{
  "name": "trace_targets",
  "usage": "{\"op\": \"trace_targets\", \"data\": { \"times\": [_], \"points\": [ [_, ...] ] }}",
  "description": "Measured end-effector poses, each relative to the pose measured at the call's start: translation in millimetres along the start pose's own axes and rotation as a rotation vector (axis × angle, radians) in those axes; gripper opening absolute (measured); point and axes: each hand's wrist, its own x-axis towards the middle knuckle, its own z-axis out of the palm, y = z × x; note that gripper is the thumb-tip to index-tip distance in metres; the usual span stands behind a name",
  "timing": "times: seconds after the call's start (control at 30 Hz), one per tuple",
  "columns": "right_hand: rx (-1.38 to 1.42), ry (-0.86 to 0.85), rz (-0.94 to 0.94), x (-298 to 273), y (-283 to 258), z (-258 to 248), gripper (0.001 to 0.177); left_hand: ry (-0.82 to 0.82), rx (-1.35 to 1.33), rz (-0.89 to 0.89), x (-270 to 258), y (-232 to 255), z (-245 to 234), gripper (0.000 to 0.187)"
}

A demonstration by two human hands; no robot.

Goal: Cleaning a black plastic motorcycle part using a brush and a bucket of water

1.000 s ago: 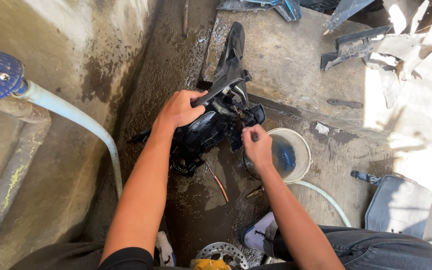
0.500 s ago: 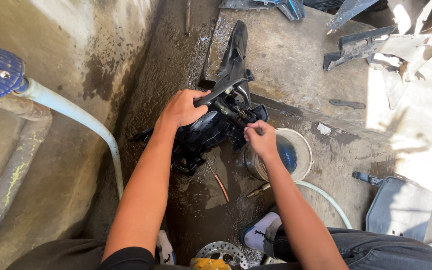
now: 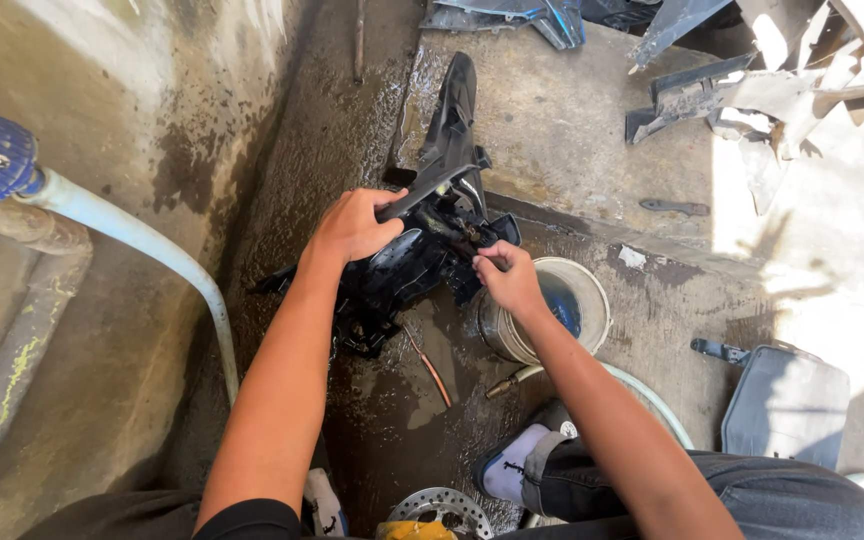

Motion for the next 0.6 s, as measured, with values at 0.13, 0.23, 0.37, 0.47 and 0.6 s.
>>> {"op": "trace_targets", "data": {
  "times": [0.13, 0.23, 0.37, 0.47, 0.6],
  "points": [
    [-0.413, 0.005, -0.009, -8, -41, -38, 0.009, -0.009, 0.007, -0.003, 0, 0, 1, 0.055],
    [-0.115, -0.034, 0.105, -6, -74, -89, 0.007, 0.008, -0.012, -0.009, -1, -6, -4, 0.055],
    [-0.324, -0.243, 0.347, 1, -62, -139, 0.02, 0.025, -0.044, -0.008, 0, -13, -5, 0.054],
    [-0.484, -0.314, 0.392, 7, -3, -134, 0.021, 0.022, -0.049, -0.007, -1, -12, -5, 0.054],
    [-0.908, -0.328, 0.218, -11, 70, -94, 0.028, 0.033, -0.049, 0.006, 0, -15, -5, 0.054]
  ]
}}
